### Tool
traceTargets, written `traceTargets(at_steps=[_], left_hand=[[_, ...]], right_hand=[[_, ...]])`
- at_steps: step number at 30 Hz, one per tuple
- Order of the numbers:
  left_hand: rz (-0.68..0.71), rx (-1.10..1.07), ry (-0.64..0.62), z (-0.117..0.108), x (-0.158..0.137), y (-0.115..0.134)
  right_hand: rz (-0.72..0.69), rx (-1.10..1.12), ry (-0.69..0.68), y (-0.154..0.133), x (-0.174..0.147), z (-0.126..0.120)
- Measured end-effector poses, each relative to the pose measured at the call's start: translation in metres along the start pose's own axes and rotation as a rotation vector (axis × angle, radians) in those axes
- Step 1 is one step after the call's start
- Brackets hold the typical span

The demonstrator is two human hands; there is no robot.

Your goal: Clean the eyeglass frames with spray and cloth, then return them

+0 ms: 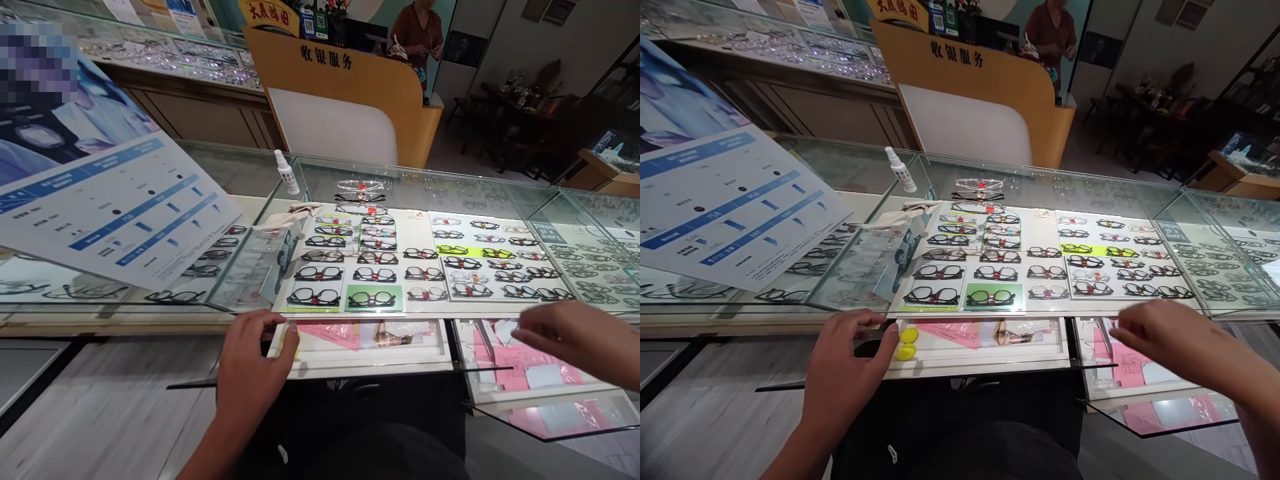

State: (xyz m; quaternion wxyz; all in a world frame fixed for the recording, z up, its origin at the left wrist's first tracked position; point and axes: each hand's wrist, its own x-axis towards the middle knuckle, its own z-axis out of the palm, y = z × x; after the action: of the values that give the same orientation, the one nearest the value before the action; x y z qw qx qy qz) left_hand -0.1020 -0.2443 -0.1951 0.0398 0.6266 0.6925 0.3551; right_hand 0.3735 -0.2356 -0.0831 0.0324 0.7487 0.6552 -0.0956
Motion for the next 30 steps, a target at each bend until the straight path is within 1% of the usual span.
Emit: traceTargets(at_steps=[1, 2, 4, 5, 7, 9, 10, 12, 13, 15, 17, 21, 26, 28, 30], left_hand=[[-0.021, -0.025, -0.008, -0.001, 0.0, 0.001], [-0.038, -0.049, -0.019, -0.002, 0.0, 0.001], [-0.06, -0.084, -0.024, -0.002, -0.001, 0.002], [-0.069, -0.1, -0.022, -0.002, -0.001, 0.003], [-0.095, -0.128, -0.023, -0.001, -0.001, 0.004], [-0.134, -0.154, -0.026, 0.0, -0.001, 0.004], [-0.154, -0.165, -0.026, 0.0, 0.0, 0.004], [-0.193, -0.191, -0.031, 0.0, 0.001, 0.004], [-0.21, -0.207, -0.038, 0.0, 0.002, 0.004], [-0.236, -0.239, -0.054, -0.001, 0.002, 0.004], [-0.247, -0.263, -0.066, -0.001, 0.002, 0.004], [-0.233, -0.275, -0.052, -0.001, 0.002, 0.004], [-0.197, -0.266, -0.061, 0.0, 0.005, 0.006], [-0.187, -0.247, -0.081, -0.001, 0.007, 0.006], [-0.176, -0.236, -0.105, -0.001, 0.008, 0.007]], right_hand=[[-0.149, -0.03, -0.067, -0.016, 0.009, -0.016], [-0.287, -0.038, -0.087, -0.035, 0.02, -0.03], [-0.486, -0.045, 0.034, -0.081, 0.053, -0.05], [-0.564, -0.058, 0.093, -0.106, 0.072, -0.055], [-0.689, -0.091, 0.184, -0.155, 0.115, -0.055], [-0.777, -0.102, 0.222, -0.198, 0.157, -0.045], [-0.788, -0.112, 0.215, -0.216, 0.177, -0.04], [-0.725, -0.175, 0.155, -0.246, 0.211, -0.03], [-0.715, -0.189, 0.131, -0.257, 0.225, -0.026], [-0.693, -0.213, 0.092, -0.274, 0.248, -0.021], [-0.662, -0.239, 0.051, -0.286, 0.264, -0.02], [-0.622, -0.265, 0.007, -0.3, 0.279, -0.021], [-0.59, -0.257, 0.032, -0.305, 0.278, -0.022], [-0.585, -0.237, 0.049, -0.301, 0.271, -0.024], [-0.597, -0.202, 0.056, -0.289, 0.258, -0.028]])
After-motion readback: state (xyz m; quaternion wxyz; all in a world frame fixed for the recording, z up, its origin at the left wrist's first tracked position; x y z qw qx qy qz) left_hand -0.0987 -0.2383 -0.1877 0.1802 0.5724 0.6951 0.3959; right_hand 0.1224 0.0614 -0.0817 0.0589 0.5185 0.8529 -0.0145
